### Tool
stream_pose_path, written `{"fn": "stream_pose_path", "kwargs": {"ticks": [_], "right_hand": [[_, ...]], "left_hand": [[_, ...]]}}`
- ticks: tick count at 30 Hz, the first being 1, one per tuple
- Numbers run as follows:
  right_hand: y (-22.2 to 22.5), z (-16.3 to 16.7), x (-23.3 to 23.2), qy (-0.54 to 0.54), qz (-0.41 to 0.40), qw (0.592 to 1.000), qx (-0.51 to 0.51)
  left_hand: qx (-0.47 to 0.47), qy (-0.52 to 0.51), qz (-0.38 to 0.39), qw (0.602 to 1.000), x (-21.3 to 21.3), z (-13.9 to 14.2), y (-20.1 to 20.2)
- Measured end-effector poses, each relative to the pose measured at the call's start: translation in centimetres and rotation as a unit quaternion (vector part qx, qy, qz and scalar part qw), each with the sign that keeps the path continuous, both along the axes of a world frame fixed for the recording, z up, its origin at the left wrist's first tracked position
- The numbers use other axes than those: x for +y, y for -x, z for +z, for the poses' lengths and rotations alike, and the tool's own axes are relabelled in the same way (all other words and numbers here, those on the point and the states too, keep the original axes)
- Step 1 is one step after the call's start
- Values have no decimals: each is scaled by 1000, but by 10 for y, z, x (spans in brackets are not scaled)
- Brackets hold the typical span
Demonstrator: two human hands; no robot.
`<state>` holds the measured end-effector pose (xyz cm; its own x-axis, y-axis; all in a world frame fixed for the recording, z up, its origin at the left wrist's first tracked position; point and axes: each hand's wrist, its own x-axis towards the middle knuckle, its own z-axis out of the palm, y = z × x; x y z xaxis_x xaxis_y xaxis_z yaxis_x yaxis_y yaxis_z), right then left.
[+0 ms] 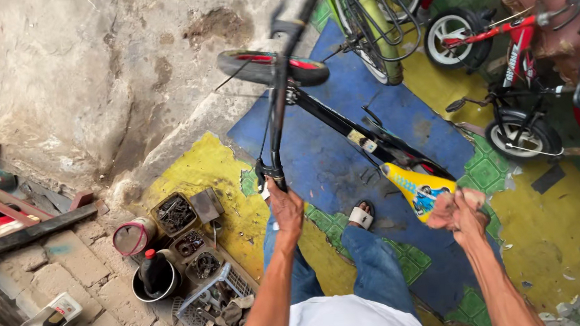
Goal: The person adjusts the rear wheel and mudguard of a bicycle, then moves the bike and retrieves tools from a container.
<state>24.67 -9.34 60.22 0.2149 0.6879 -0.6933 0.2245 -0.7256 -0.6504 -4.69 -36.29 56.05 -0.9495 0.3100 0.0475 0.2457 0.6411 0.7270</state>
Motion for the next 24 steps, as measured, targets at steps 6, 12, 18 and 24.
{"fn": "stream_pose_path", "kwargs": {"ticks": [6, 12, 18, 24], "right_hand": [[-69, 6, -18, -20, -6, 999, 32], [-61, 8, -64, -9, -28, 999, 32], [17, 10, -119, 0, -14, 998, 55], [127, 17, -163, 2, -15, 999, 31]], "left_hand": [[28, 21, -85, 996, -30, 9, 3], [55, 4, -123, 991, -67, 18, 36], [84, 79, -202, 973, -134, 24, 178], [133, 187, -293, 928, -171, 36, 357]]}}
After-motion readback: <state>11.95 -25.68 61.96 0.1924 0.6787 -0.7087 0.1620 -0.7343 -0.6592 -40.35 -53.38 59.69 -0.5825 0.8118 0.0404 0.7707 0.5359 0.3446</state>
